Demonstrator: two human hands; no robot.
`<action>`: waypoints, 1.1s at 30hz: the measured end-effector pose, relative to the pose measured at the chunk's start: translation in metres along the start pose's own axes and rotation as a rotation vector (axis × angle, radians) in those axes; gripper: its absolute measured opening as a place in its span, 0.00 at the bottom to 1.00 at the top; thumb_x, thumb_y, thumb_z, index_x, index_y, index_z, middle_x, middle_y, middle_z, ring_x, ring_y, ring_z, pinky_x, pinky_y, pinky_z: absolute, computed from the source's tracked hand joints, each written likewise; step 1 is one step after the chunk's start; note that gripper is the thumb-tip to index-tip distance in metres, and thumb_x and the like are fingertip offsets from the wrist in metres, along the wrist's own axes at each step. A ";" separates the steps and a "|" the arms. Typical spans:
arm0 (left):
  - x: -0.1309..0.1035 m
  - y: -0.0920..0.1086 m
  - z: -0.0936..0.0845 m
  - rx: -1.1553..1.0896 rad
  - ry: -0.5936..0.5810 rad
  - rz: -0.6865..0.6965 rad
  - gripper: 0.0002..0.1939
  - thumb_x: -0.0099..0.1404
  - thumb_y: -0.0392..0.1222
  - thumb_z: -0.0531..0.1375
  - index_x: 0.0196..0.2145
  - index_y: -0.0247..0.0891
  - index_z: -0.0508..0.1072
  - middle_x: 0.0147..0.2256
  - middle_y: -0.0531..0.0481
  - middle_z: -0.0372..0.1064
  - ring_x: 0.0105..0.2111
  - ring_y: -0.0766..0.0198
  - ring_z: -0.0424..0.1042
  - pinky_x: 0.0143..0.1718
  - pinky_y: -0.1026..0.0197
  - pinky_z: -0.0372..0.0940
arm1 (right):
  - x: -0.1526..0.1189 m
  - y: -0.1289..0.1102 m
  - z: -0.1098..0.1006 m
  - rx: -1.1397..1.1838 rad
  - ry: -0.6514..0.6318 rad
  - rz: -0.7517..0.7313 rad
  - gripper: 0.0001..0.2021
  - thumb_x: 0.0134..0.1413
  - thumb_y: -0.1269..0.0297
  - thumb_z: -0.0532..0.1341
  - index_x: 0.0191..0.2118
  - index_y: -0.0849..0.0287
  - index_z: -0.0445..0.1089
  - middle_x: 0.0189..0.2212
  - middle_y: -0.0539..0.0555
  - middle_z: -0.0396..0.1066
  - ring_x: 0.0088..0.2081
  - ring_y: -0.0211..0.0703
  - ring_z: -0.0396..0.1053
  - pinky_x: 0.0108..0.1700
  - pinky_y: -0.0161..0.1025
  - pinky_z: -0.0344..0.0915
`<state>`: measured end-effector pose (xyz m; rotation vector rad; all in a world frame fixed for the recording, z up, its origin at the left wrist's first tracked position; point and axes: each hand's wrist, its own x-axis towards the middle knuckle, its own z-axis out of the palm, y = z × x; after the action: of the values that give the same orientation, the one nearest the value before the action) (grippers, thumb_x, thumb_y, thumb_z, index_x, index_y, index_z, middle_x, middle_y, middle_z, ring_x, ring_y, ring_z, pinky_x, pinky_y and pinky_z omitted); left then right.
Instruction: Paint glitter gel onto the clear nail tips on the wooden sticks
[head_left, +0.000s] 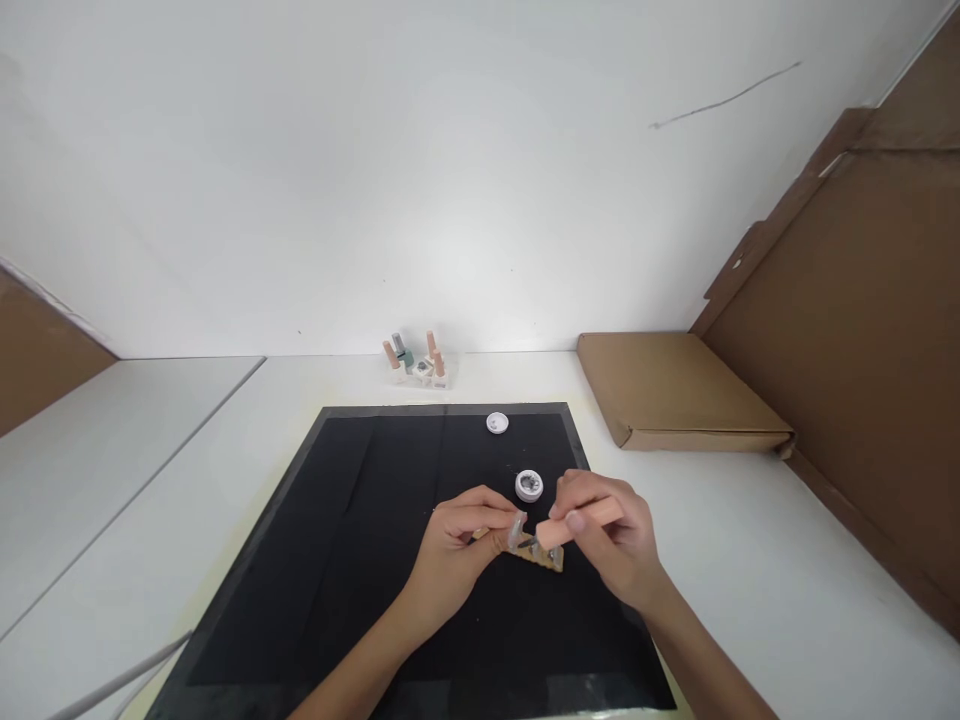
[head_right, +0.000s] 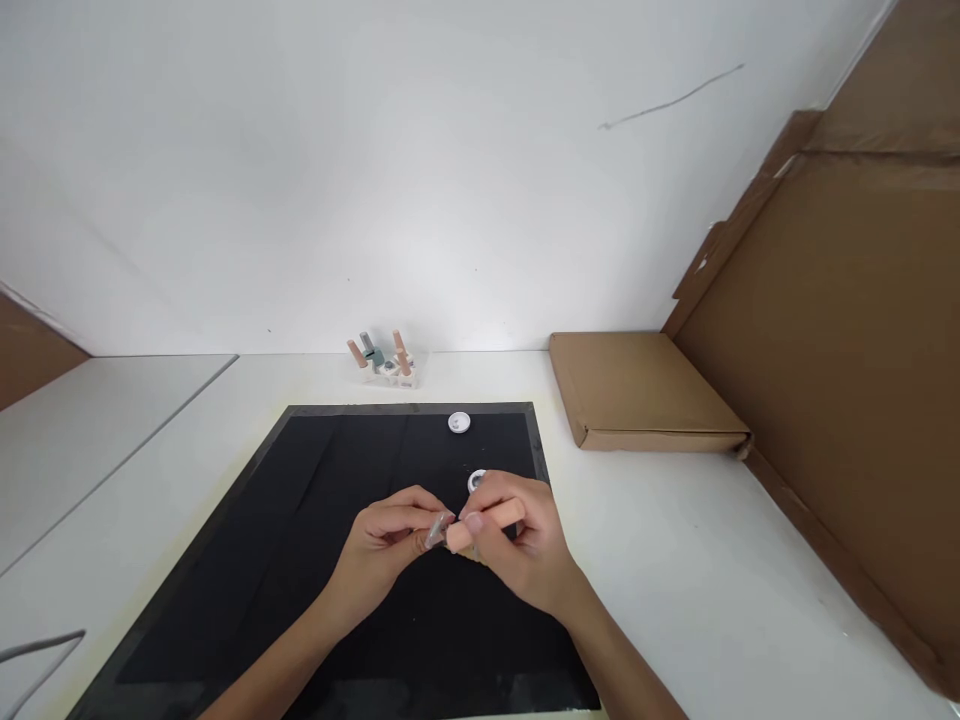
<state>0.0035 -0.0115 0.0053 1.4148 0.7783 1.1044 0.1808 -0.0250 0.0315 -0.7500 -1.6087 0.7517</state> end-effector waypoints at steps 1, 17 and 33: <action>0.000 0.001 0.000 0.007 -0.003 -0.001 0.04 0.57 0.42 0.66 0.29 0.44 0.83 0.28 0.46 0.72 0.27 0.64 0.69 0.28 0.64 0.62 | 0.000 -0.001 0.001 0.002 -0.025 -0.005 0.07 0.58 0.68 0.57 0.29 0.56 0.67 0.21 0.46 0.66 0.22 0.34 0.59 0.25 0.33 0.56; 0.000 0.004 0.001 0.146 -0.025 0.059 0.07 0.59 0.42 0.64 0.27 0.38 0.82 0.28 0.45 0.73 0.27 0.64 0.70 0.28 0.64 0.63 | 0.003 -0.007 0.003 -0.103 0.001 -0.024 0.08 0.57 0.70 0.57 0.27 0.57 0.66 0.19 0.46 0.65 0.20 0.34 0.60 0.23 0.32 0.56; -0.001 0.003 0.003 0.137 -0.018 0.043 0.12 0.59 0.49 0.63 0.26 0.39 0.82 0.26 0.45 0.71 0.25 0.64 0.67 0.27 0.63 0.61 | 0.006 -0.008 0.001 -0.161 0.150 0.071 0.12 0.59 0.66 0.55 0.25 0.58 0.66 0.20 0.48 0.64 0.22 0.36 0.61 0.24 0.33 0.57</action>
<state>0.0051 -0.0142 0.0079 1.5606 0.8267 1.0871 0.1785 -0.0246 0.0411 -0.9610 -1.5253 0.6064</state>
